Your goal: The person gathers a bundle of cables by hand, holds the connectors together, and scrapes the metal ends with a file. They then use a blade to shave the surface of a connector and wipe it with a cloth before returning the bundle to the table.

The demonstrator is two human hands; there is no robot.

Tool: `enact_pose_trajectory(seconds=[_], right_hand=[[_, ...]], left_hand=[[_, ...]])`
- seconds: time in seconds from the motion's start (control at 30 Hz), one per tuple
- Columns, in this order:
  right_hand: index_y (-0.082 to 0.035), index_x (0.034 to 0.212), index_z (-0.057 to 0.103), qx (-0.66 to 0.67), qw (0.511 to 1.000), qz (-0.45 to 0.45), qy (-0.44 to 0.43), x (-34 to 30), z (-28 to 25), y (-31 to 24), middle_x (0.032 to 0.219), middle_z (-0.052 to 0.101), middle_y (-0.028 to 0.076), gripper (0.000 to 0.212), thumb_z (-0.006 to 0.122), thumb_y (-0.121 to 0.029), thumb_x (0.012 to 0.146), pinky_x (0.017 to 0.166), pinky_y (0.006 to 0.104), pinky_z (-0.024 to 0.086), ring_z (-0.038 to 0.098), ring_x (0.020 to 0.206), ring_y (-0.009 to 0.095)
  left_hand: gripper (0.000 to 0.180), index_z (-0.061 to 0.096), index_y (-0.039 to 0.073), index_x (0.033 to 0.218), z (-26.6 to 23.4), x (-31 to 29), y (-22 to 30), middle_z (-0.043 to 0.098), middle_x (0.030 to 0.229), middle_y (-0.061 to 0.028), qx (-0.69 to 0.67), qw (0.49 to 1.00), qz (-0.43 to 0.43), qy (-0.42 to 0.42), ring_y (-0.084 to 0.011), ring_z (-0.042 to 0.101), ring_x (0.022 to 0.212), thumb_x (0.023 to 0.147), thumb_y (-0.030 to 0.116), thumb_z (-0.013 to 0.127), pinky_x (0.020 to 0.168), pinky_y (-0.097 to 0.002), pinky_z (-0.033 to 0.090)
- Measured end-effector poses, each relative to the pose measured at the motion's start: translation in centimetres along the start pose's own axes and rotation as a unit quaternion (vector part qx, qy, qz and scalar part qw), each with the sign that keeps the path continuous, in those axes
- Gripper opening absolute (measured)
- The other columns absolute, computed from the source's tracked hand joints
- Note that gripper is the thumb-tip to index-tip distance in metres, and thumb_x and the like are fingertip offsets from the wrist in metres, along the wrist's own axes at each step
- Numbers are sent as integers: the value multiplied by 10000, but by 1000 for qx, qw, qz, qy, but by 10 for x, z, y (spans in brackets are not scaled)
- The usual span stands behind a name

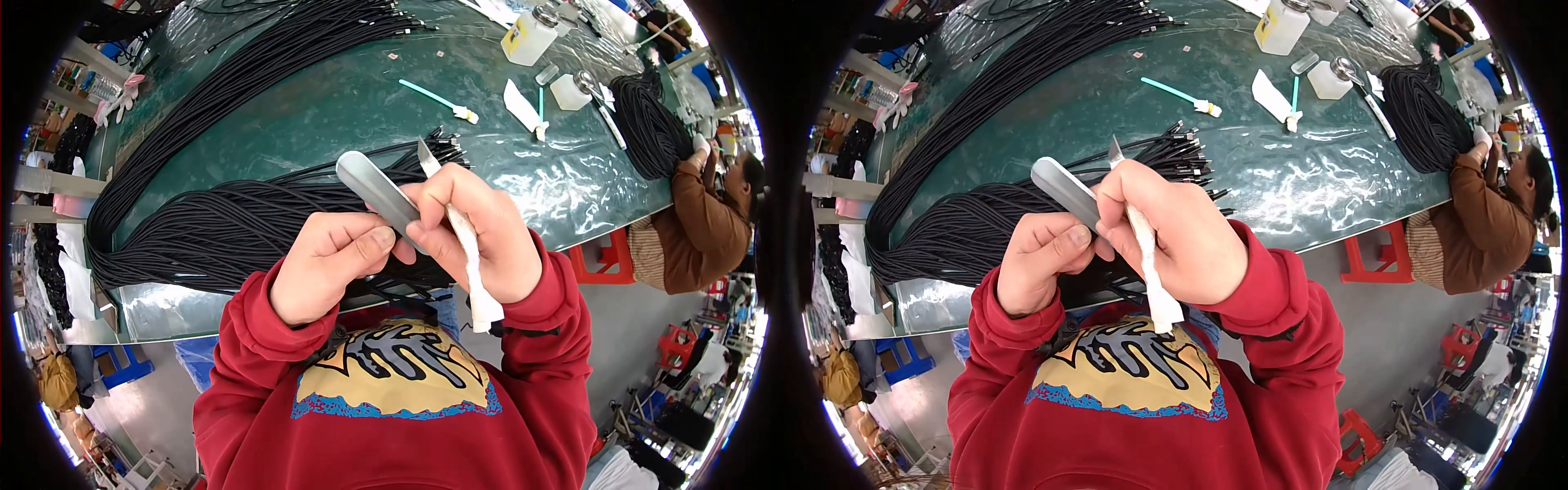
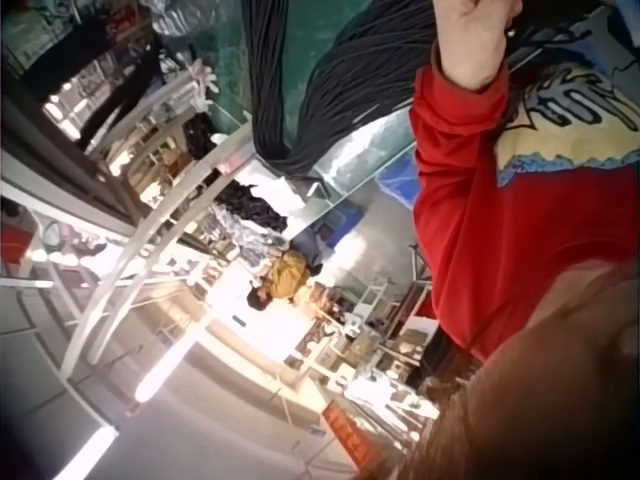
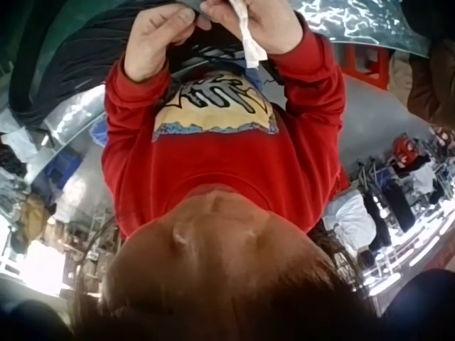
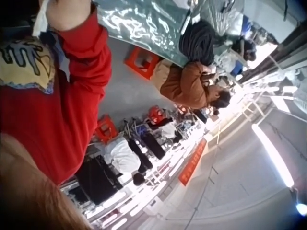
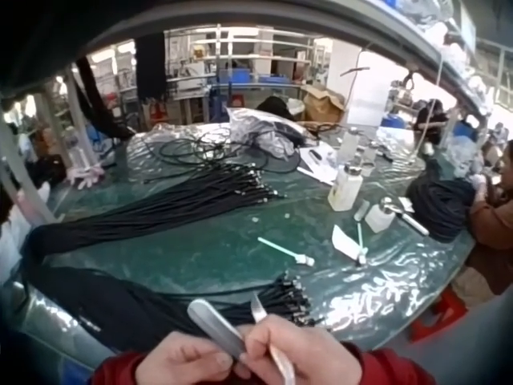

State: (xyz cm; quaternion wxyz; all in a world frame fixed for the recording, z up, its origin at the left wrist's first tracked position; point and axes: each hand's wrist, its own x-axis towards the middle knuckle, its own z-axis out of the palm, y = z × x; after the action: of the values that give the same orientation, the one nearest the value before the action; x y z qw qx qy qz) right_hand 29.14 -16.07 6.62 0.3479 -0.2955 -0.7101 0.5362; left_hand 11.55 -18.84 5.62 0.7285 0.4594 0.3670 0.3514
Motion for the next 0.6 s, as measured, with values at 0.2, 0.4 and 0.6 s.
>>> enact_pose_trajectory(seconds=[0.2, 0.4, 0.6], right_hand=[[-49, 766, 366, -46, 996, -17, 72, 21, -5, 11, 918, 572, 150, 149, 479, 47, 782, 650, 237, 431, 519, 724, 105], [-48, 766, 364, 33, 996, -36, 81, -4, -3, 1, 912, 577, 152, 158, 494, 40, 779, 634, 226, 424, 519, 730, 109], [-46, 748, 358, -84, 993, -56, 56, -2, 1, -2, 920, 581, 153, 166, 500, 33, 782, 631, 220, 419, 517, 717, 107]], left_hand=[[198, 572, -65, 832, 10, -1, 1, 494, 612, 22, 46, 997, 48, 32, -21, 347, 519, 810, 123, 514, 475, -173, 266], [148, 570, -61, 876, 5, 1, -3, 539, 714, -7, 3, 997, 58, 57, -33, 413, 618, 796, 54, 520, 559, -180, 334], [176, 571, -61, 945, 1, 2, -2, 580, 831, -52, -15, 998, 48, 22, -62, 499, 747, 809, 33, 511, 679, -191, 410]])
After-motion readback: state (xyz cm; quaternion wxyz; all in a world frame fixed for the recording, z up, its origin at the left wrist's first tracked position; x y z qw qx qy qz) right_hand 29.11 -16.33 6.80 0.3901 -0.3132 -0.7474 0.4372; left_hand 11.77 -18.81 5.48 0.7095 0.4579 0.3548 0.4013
